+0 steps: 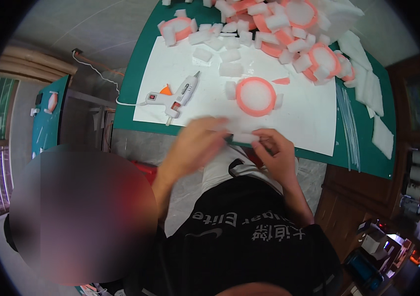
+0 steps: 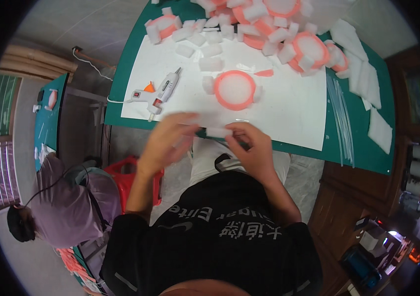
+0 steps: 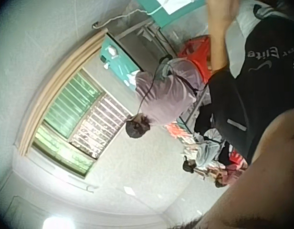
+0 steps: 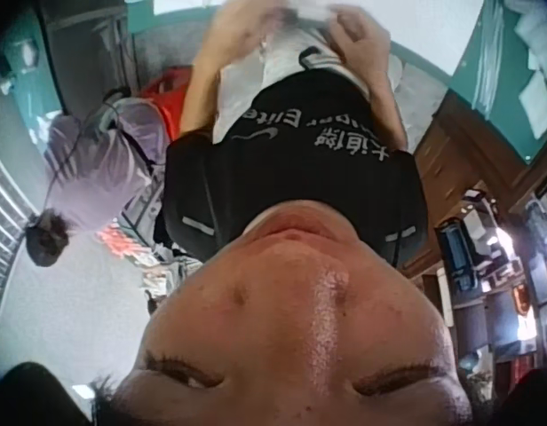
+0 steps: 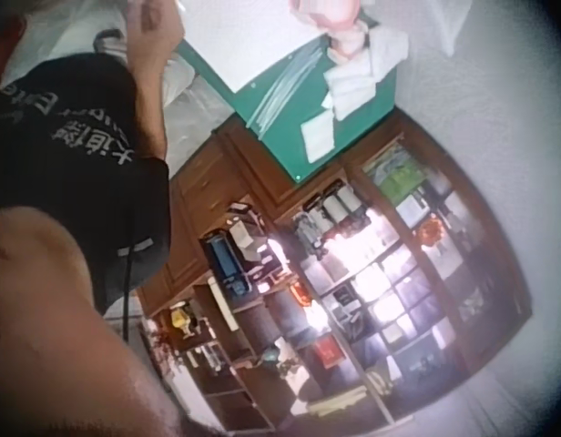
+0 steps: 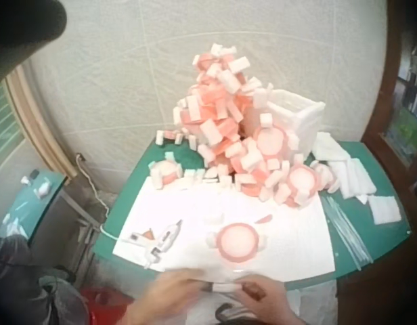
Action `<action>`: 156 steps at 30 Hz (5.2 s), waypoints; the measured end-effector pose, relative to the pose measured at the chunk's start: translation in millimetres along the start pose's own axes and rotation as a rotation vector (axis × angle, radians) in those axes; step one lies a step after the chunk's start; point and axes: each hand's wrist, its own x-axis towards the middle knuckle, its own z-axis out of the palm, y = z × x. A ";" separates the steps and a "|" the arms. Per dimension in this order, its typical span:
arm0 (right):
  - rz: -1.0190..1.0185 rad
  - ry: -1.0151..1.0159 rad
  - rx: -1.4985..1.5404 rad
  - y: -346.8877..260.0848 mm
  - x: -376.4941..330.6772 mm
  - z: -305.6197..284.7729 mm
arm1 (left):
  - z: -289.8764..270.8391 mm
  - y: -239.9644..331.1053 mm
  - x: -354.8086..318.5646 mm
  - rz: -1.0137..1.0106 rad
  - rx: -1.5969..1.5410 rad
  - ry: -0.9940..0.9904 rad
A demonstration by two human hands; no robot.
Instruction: The recorder is assembling foam rings using a hot glue gun to attach segments together.
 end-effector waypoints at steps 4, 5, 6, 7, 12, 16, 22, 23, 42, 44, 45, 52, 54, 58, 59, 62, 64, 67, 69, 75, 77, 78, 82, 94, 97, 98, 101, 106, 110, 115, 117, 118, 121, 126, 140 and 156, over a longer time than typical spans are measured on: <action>0.022 0.143 0.081 7.9 -1.2 -12.1 | -51.3 -61.3 -16.1 -0.277 0.442 -0.046; 0.019 0.159 0.090 8.9 -1.3 -14.1 | -58.0 -74.1 -18.4 -0.286 0.464 -0.102; 0.026 0.190 0.102 9.5 -1.5 -16.9 | -61.9 -84.9 -19.8 -0.283 0.482 -0.155; 0.019 0.211 0.082 10.6 -1.4 -19.5 | -64.5 -94.2 -20.2 -0.261 0.461 -0.161; 0.043 0.226 0.078 17.2 -6.2 -26.3 | -68.1 -115.2 -10.1 -0.266 0.551 -0.375; 0.061 0.260 0.037 18.6 -8.8 -29.9 | -74.0 -113.3 -7.7 -0.190 0.572 -0.435; -0.119 0.275 -0.245 15.4 -8.8 -35.4 | -74.1 -102.0 -21.6 -0.154 0.741 -0.448; -0.185 0.260 -0.336 14.8 -8.8 -35.5 | -73.3 -100.9 -24.2 -0.156 0.742 -0.450; -0.644 0.118 -0.447 11.7 -4.8 -0.3 | -43.8 -29.0 -36.3 0.435 0.433 -0.235; -0.647 0.118 -0.453 11.6 -4.9 0.3 | -42.0 -29.9 -35.4 0.416 0.411 -0.196; -0.670 0.119 -0.448 11.8 -5.4 0.4 | -41.8 -30.7 -35.7 0.411 0.414 -0.201; -0.650 0.099 -0.442 15.6 -7.0 2.5 | -39.7 -34.4 -43.0 0.378 0.362 -0.206; -0.666 0.103 -0.439 16.3 -6.8 2.2 | -40.7 -33.7 -43.6 0.360 0.354 -0.223; -0.651 0.109 -0.439 17.4 -7.2 1.7 | -42.3 -32.0 -42.3 0.346 0.364 -0.218; -0.641 0.111 -0.442 17.5 -7.8 0.6 | -43.0 -32.4 -42.4 0.338 0.380 -0.233; -0.616 0.135 -0.441 18.5 -8.8 -2.9 | -50.0 -39.7 -44.6 0.287 0.401 -0.226; -0.599 0.156 -0.439 19.5 -8.8 -5.9 | -56.0 -51.4 -46.4 0.191 0.374 -0.220; -0.584 0.181 -0.460 20.3 -8.4 -12.2 | -62.8 -73.9 -48.3 -0.067 0.272 -0.200; -0.529 0.205 -0.501 19.9 -8.2 -17.0 | -66.5 -90.0 -46.5 -0.350 0.097 -0.176; -0.529 0.239 -0.602 18.2 0.5 -26.3 | -81.9 -116.9 -31.0 -0.437 0.024 -0.193; -0.518 0.239 -0.613 17.5 5.6 -26.6 | -89.1 -114.3 -23.0 -0.491 -0.027 -0.278; -0.532 0.227 -0.619 17.0 6.3 -26.6 | -92.9 -109.9 -19.9 -0.476 -0.026 -0.285; -0.518 0.200 -0.655 15.4 9.4 -24.2 | -105.4 -78.0 -4.4 -0.436 0.199 -0.301; -0.543 0.210 -0.710 12.4 28.2 -13.9 | 29.1 -48.6 78.3 -0.034 0.188 -0.274; -0.550 0.187 -0.718 9.8 32.7 -12.1 | 42.6 -50.7 78.6 -0.030 0.258 -0.293; -0.559 0.178 -0.725 8.9 34.4 -12.2 | 45.9 -51.6 78.4 -0.036 0.264 -0.291; -0.581 0.163 -0.717 7.7 39.3 -10.4 | 53.8 -54.6 77.8 -0.034 0.270 -0.284; -0.609 0.160 -0.701 7.9 44.6 -9.0 | 59.3 -59.0 79.6 -0.023 0.241 -0.281; -0.629 0.125 -0.710 8.8 47.7 -9.1 | 58.4 -59.2 80.1 -0.015 0.237 -0.271; -0.654 0.245 -0.883 11.1 42.5 -14.9 | 59.4 -57.9 80.3 -0.014 0.228 -0.249; -0.661 0.285 -1.150 12.9 38.7 -15.9 | 59.7 -57.3 79.9 -0.017 0.265 -0.264; -0.636 0.272 -1.161 13.9 38.3 -16.1 | 59.8 -57.0 79.8 -0.015 0.253 -0.259; -0.573 0.255 -1.177 15.8 39.5 -17.0 | 60.1 -56.6 80.5 -0.027 0.257 -0.266; -0.572 0.217 -1.175 15.0 44.3 -18.7 | 58.9 -56.0 81.9 -0.024 0.235 -0.276; -0.522 0.191 -1.145 9.8 43.8 -16.9 | 55.2 -54.3 86.0 -0.041 0.225 -0.339; -0.028 0.298 -0.364 5.2 71.5 -77.2 | 19.7 -67.6 70.0 -0.584 -0.277 -0.041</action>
